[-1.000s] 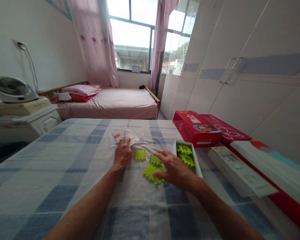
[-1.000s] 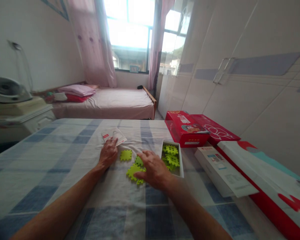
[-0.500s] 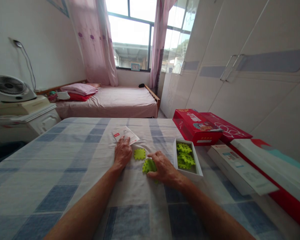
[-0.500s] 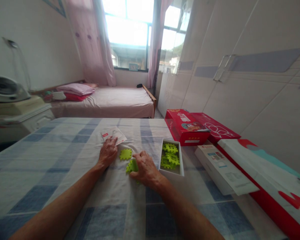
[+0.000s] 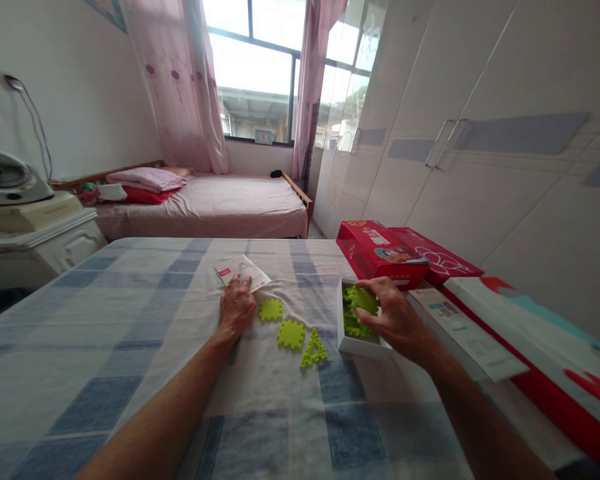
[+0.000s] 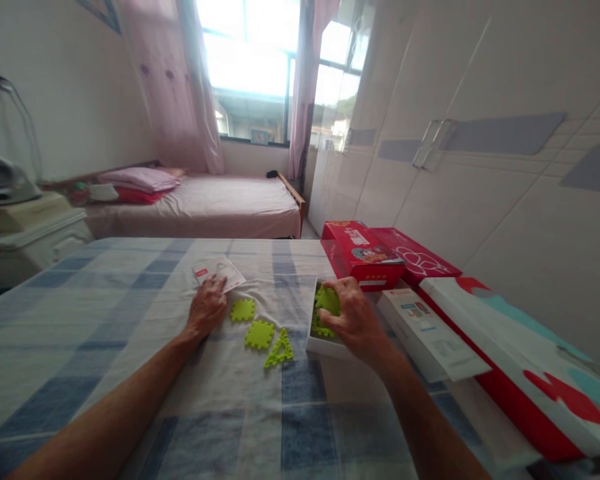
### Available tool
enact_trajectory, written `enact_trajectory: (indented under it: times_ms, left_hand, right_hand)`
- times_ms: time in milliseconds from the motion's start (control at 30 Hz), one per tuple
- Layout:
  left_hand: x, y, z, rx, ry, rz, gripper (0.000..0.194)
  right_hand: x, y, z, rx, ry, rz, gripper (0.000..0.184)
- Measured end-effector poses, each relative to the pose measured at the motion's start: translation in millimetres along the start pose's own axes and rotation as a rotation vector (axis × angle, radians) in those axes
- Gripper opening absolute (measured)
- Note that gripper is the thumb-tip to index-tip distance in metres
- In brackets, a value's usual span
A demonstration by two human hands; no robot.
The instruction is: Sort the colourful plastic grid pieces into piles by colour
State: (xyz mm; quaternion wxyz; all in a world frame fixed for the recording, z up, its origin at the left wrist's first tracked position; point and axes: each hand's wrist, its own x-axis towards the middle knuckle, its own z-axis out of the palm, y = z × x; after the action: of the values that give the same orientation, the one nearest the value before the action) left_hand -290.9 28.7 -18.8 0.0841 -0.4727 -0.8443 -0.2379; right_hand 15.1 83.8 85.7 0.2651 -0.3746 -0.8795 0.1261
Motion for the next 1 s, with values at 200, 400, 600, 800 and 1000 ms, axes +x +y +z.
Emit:
enact_trajectory:
  times_ms: [200, 400, 600, 800, 1000]
  left_hand:
    - [-1, 0, -2.3, -0.007, -0.016, -0.003, 0.049]
    - [0, 0, -2.7, 0.007, -0.015, 0.002, 0.049]
    - [-1, 1, -2.4, 0.011, -0.003, -0.007, 0.048]
    - [-2, 2, -2.1, 0.007, -0.004, -0.016, 0.049]
    - [-2, 2, -3.3, 0.016, -0.009, -0.002, 0.049]
  right_hand:
    - [-16, -3, 15, -0.025, -0.034, -0.026, 0.029]
    - [-23, -48, 55, -0.186, -0.381, -0.263, 0.030]
    - [-17, -43, 72, -0.327, -0.431, -0.294, 0.026]
    - [-9, -54, 59, -0.259, -0.427, -0.327, 0.019]
    - [6, -73, 80, -0.225, -0.357, -0.222, 0.024]
